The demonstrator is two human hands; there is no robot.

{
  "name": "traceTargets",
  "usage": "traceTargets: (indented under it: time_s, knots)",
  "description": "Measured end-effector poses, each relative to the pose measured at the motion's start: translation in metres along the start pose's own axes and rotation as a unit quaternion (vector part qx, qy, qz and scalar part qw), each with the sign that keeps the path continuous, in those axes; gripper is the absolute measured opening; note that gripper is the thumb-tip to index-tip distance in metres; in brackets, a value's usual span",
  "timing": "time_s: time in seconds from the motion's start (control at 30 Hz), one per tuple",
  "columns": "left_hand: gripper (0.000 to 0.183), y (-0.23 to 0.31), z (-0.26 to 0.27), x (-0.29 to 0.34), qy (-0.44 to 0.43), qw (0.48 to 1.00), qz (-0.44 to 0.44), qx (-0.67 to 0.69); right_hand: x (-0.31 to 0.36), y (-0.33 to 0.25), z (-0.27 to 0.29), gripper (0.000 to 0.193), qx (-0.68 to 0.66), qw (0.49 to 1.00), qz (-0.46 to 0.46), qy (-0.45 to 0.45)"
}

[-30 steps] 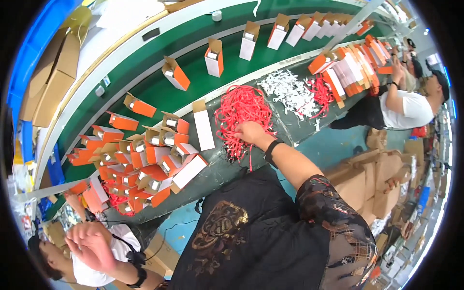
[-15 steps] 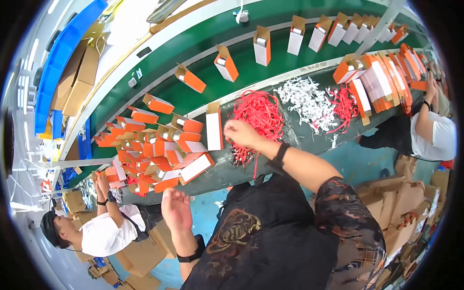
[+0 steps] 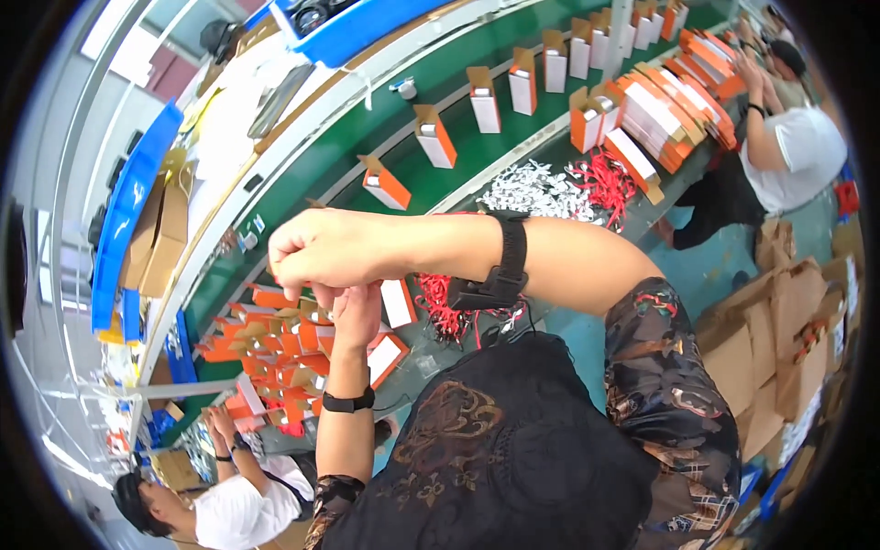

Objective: The person picks up a red lanyard, folds it, and places it into an orange box before repeating the process with a white lanyard. This cycle of folding and boxing individual lanyards continues throughout the video.

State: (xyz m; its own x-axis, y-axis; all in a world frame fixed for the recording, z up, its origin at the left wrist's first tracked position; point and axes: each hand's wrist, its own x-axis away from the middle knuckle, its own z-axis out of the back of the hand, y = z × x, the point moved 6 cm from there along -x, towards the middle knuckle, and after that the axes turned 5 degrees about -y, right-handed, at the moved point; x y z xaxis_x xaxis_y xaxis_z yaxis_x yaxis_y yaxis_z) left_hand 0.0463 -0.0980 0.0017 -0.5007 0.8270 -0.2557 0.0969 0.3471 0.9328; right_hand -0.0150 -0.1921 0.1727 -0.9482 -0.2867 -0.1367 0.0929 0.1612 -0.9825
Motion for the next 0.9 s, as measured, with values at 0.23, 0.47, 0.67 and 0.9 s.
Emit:
traceTargets:
  time_s: [0.23, 0.47, 0.67, 0.9]
  knots:
    - [0.031, 0.012, -0.045, -0.011, -0.073, 0.991, 0.055, 0.097, 0.005, -0.007, 0.033, 0.019, 0.176, 0.975, 0.039, 0.134]
    - [0.031, 0.043, -0.021, -0.017, 0.062, 0.856, 0.047, 0.511, 0.04, 0.176, 0.052, 0.034, 0.001, 0.987, 0.02, 0.162]
    - [0.03, 0.047, 0.001, -0.004, 0.113, 0.848, 0.04, 0.516, 0.054, 0.187, 0.006, 0.028, -0.041, 0.989, 0.023, 0.138]
    - [0.032, 0.044, 0.014, 0.01, 0.2, 0.923, 0.013, 0.328, 0.072, 0.15, 0.024, 0.015, 0.148, 0.951, 0.061, 0.266]
